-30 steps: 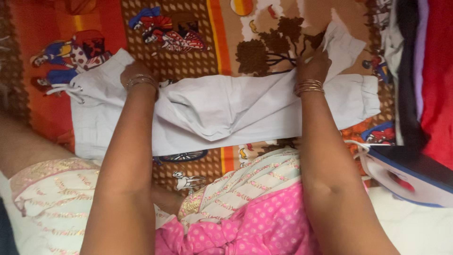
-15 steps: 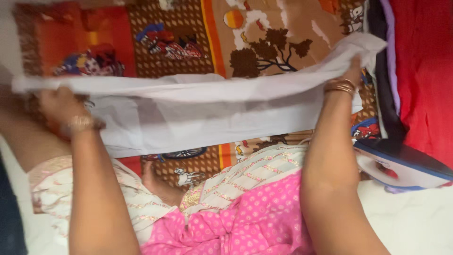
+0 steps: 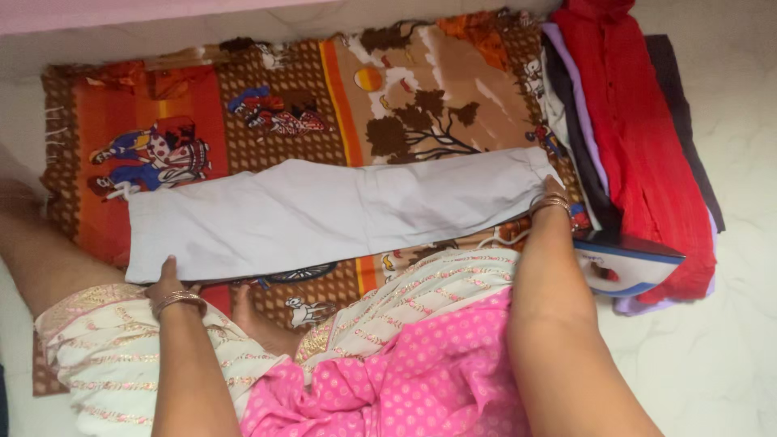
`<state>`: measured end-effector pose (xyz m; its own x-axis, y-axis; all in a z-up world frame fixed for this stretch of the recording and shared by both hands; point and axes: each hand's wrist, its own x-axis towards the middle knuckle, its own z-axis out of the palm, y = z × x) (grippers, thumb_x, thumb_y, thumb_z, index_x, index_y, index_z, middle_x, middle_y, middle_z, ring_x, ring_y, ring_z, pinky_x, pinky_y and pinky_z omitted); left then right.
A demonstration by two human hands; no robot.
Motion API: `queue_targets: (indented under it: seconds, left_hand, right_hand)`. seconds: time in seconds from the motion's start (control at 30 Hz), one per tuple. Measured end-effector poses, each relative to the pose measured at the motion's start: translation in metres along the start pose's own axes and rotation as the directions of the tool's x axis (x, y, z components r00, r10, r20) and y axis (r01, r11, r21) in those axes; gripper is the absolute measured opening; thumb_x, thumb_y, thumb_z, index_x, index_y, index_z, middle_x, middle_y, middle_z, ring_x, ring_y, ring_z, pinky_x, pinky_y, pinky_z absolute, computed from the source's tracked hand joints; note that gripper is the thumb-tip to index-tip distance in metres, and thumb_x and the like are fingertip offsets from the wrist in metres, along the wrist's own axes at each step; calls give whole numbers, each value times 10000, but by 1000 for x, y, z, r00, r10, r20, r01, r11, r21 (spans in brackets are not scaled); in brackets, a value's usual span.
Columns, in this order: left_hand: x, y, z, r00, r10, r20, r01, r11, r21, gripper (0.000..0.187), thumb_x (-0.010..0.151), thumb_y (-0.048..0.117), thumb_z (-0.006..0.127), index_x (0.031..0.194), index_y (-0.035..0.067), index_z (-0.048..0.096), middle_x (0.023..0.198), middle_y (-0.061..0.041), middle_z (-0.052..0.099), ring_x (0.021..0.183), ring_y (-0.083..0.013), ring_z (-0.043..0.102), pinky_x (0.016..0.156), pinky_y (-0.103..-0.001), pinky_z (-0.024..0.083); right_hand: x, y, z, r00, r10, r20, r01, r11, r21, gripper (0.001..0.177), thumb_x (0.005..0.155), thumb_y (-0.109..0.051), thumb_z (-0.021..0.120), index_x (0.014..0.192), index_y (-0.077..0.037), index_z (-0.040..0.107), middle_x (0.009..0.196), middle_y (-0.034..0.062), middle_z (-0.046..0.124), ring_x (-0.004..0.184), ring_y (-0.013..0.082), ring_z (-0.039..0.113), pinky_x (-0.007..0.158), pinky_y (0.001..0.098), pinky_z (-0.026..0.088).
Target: The person irons a pair of white pants on a patterned mat on the floor. They use a blue and white iron to smooth the fabric, repeatedly folding and unfolding the pants to iron different sections.
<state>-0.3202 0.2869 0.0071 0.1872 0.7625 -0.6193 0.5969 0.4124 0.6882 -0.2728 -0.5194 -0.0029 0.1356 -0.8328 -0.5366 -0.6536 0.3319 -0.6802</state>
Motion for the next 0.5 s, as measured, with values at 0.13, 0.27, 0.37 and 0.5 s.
queue_targets:
  seconds: [0.13,0.27,0.37,0.5]
  left_hand:
    - [22,-10,3,999,-5,-44,2,997,-73,714,909,224,751,1517,101,398,1275,-113,684,899,-260,745,662,-349,602]
    - [51,-40,6,988,152,-36,-152,988,-25,592,947,37,663,1511,81,489,1352,-113,718,1018,-264,751,804,-367,614]
    - [66,-53,20,961,276,-31,-271,957,107,610,896,3,607,1474,70,425,1369,-130,653,1147,-257,723,942,-337,599]
    - [67,-71,27,819,570,-68,-471,735,489,776,789,60,808,1368,-104,318,1300,-332,545,1160,-436,598,1012,-423,499]
  right_hand:
    - [1,-20,6,996,-25,-88,25,1000,6,562,867,-270,716,1328,30,598,1369,210,657,1210,364,662,1053,498,513]
    - [4,-13,-5,981,9,-191,-20,998,-53,558,856,-261,735,1312,36,609,1350,205,667,1174,351,671,1022,482,527]
    - [6,-12,2,975,30,-220,-49,996,-81,556,848,-254,750,1299,41,616,1335,201,675,1146,341,678,1000,469,537]
    - [8,-6,7,975,18,-222,-48,990,-130,552,837,-244,769,1283,47,626,1316,196,684,1110,328,687,970,453,550]
